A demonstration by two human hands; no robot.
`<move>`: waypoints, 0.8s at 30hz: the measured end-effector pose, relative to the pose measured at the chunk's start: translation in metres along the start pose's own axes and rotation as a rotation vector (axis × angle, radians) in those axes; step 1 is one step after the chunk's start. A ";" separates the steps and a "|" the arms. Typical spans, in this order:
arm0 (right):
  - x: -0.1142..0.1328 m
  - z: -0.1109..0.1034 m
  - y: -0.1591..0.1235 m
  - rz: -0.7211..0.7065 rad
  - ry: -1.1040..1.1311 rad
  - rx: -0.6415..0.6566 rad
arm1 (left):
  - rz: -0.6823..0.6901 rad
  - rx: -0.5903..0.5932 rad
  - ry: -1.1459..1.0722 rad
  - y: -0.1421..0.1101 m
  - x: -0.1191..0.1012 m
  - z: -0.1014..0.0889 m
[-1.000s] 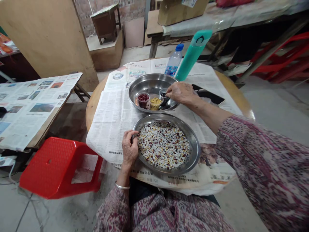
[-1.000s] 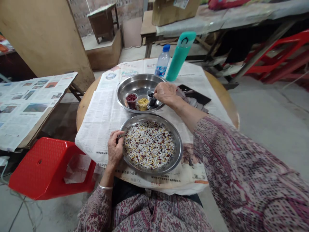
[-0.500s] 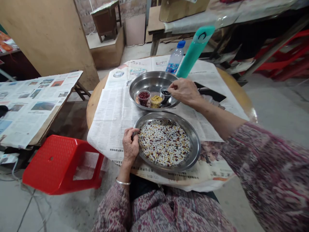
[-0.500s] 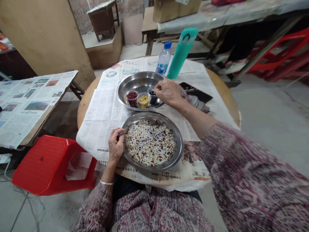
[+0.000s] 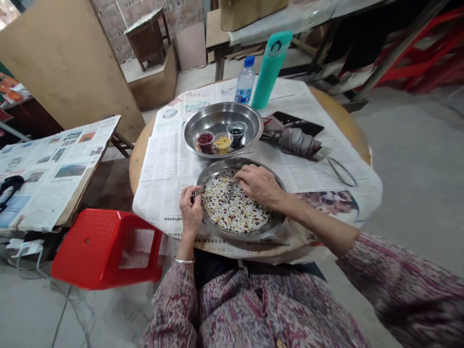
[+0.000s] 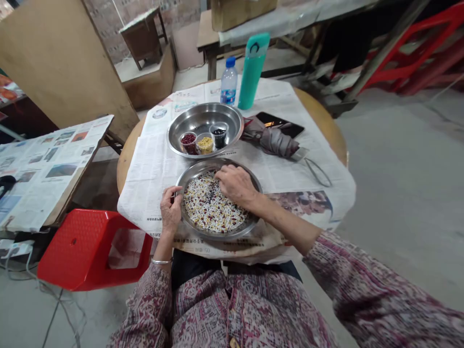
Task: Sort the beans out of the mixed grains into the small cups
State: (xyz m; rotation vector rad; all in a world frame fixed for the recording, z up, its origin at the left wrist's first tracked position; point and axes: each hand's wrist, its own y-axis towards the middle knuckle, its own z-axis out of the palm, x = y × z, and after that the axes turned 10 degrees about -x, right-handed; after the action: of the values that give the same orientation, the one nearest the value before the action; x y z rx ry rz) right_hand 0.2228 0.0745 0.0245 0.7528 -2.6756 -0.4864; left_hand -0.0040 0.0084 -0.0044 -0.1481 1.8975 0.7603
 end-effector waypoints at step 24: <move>0.011 -0.003 -0.086 0.275 0.492 -0.609 | 0.347 0.644 0.459 0.007 -0.052 0.046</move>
State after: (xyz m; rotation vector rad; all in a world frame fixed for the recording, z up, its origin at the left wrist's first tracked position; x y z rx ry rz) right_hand 0.2534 -0.0014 -0.0050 0.2681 -1.9691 -0.8534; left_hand 0.0529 0.0280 0.0310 0.4557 2.5528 0.3099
